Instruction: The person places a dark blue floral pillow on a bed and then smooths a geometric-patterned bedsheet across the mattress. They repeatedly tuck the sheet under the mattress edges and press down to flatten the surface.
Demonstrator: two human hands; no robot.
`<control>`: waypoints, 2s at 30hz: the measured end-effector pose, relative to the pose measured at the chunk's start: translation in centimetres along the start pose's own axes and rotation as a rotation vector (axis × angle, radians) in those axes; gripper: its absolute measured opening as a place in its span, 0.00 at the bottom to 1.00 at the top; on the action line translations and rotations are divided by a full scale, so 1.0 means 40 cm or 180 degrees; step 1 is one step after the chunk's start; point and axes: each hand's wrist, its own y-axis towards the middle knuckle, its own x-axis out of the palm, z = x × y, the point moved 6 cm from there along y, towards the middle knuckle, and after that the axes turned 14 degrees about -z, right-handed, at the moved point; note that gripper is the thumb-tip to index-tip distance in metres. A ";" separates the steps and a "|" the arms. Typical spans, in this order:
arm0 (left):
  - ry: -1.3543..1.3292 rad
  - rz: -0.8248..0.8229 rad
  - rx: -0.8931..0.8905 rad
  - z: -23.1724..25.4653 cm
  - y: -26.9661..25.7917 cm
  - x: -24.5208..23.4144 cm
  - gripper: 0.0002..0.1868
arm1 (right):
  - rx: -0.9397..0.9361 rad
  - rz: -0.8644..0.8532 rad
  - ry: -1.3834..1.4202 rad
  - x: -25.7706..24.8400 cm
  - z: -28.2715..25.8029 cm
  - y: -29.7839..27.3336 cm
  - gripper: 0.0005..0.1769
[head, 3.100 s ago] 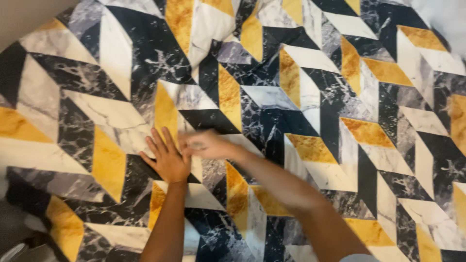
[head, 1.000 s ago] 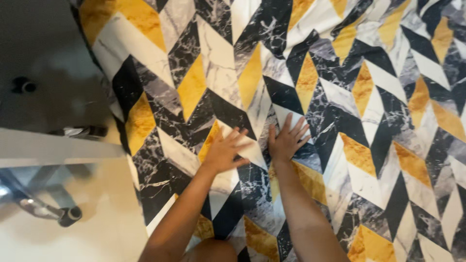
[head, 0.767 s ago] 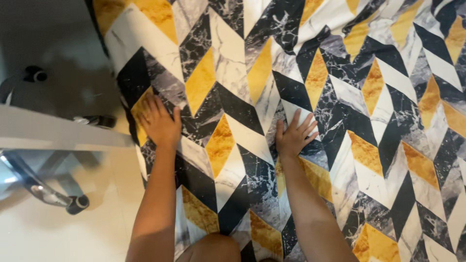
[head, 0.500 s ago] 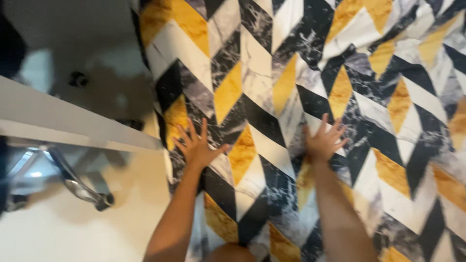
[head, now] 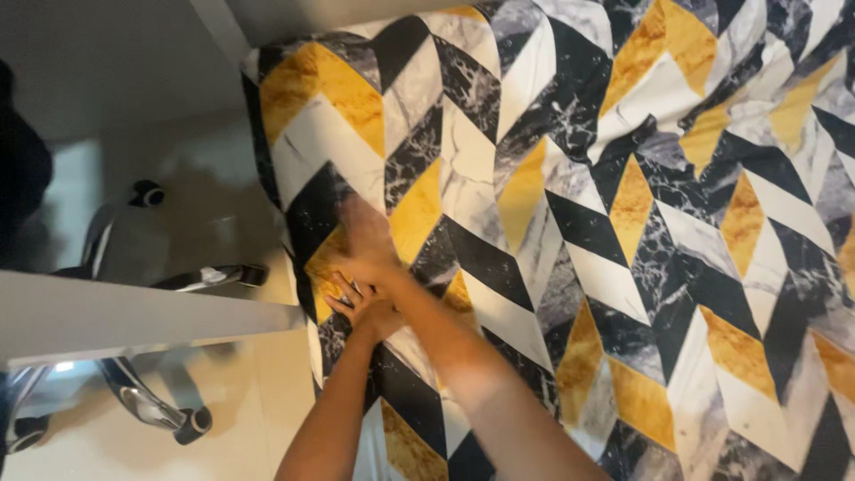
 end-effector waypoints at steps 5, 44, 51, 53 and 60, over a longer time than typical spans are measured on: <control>-0.0190 0.0176 -0.0004 0.004 0.004 -0.008 0.85 | -0.1038 -0.0509 0.1963 -0.063 0.102 -0.090 0.30; -0.0332 0.0706 0.0150 -0.004 0.028 -0.026 0.69 | 0.4643 0.0150 0.1527 -0.063 0.497 -1.304 0.89; -0.0256 0.0713 0.0082 -0.002 0.005 -0.026 0.68 | 0.4637 0.0167 0.1408 -0.055 0.492 -1.312 0.91; -0.0271 0.0782 0.0077 0.019 0.002 -0.050 0.68 | 0.4493 0.0295 0.1484 -0.071 0.495 -1.298 0.90; -0.0076 0.1389 0.0434 0.027 -0.068 -0.043 0.55 | 0.4312 0.0577 0.1311 -0.067 0.464 -1.306 0.88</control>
